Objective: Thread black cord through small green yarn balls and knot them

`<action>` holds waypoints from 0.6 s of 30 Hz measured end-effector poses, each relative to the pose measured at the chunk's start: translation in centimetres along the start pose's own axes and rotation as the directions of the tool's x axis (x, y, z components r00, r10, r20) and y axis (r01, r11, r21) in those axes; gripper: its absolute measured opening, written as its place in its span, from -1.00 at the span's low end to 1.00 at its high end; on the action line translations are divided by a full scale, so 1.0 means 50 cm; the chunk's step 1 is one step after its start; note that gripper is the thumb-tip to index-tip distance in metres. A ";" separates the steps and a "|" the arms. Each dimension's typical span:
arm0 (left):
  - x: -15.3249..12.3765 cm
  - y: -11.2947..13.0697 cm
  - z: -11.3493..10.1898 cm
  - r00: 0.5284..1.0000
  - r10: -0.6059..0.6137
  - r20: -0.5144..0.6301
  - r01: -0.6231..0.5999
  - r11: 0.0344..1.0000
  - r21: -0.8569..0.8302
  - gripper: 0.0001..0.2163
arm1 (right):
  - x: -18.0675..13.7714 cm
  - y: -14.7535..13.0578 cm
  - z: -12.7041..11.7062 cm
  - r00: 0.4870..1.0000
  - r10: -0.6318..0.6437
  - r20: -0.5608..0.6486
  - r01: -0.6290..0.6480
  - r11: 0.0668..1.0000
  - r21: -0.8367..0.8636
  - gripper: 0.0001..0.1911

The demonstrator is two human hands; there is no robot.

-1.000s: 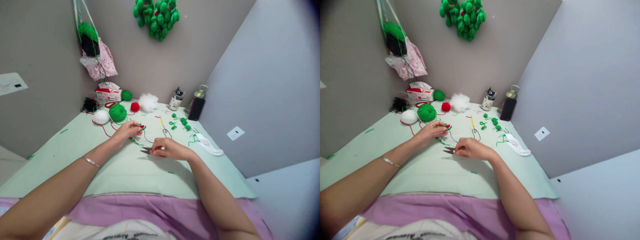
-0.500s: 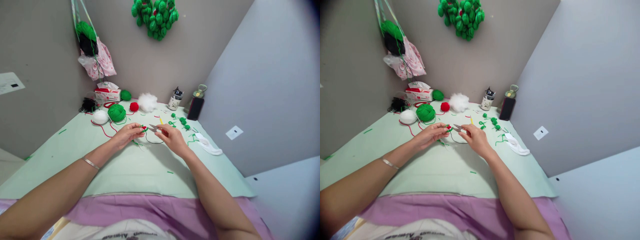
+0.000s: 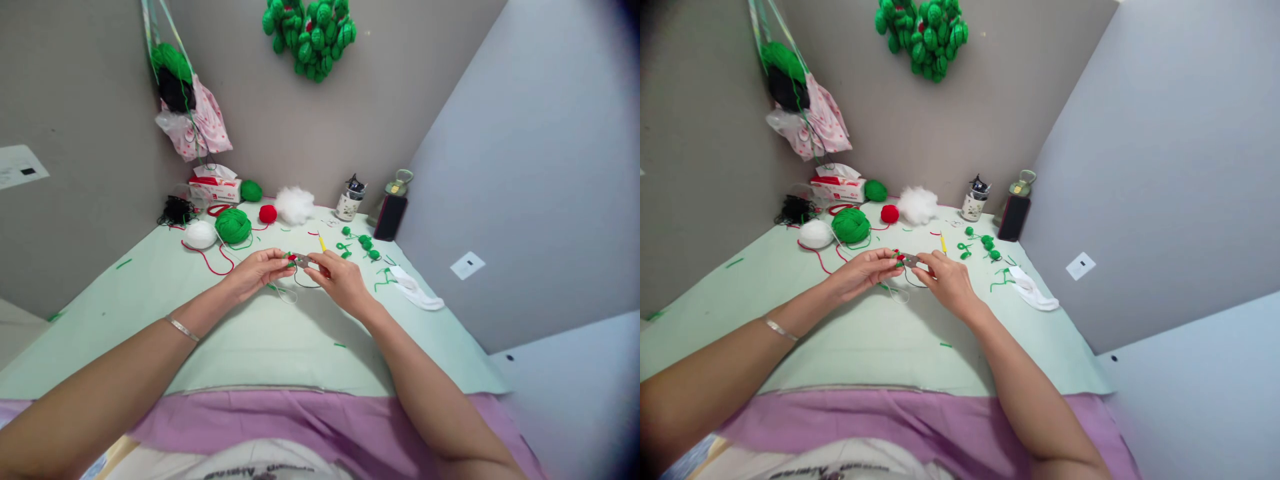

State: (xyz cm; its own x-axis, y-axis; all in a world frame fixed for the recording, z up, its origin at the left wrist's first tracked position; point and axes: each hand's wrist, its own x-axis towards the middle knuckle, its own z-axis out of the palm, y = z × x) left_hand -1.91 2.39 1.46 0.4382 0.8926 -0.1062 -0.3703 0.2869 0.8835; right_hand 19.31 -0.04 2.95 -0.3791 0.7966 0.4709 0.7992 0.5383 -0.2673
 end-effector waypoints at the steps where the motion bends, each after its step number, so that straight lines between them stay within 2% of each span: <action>1: 0.000 -0.001 0.000 1.000 -0.002 0.003 0.002 1.000 -0.001 -0.91 | 0.000 0.000 0.001 1.000 -0.009 -0.008 0.009 1.000 0.006 -0.74; 6: -0.002 -0.007 0.007 1.000 -0.008 0.013 0.008 1.000 0.009 -0.94 | -0.003 -0.003 0.006 0.999 -0.043 -0.026 0.043 0.999 0.017 -0.74; 18: -0.005 -0.006 0.010 1.000 -0.010 -0.009 0.010 1.000 0.007 -0.94 | -0.002 -0.006 0.013 1.000 -0.010 0.012 0.010 0.999 0.036 -0.77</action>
State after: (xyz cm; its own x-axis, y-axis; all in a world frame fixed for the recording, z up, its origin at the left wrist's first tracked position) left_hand -1.49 1.92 1.43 0.4346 0.8927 -0.1193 -0.3601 0.2936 0.8855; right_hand 18.80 -0.11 2.45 -0.3930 0.7942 0.4634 0.7783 0.5557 -0.2924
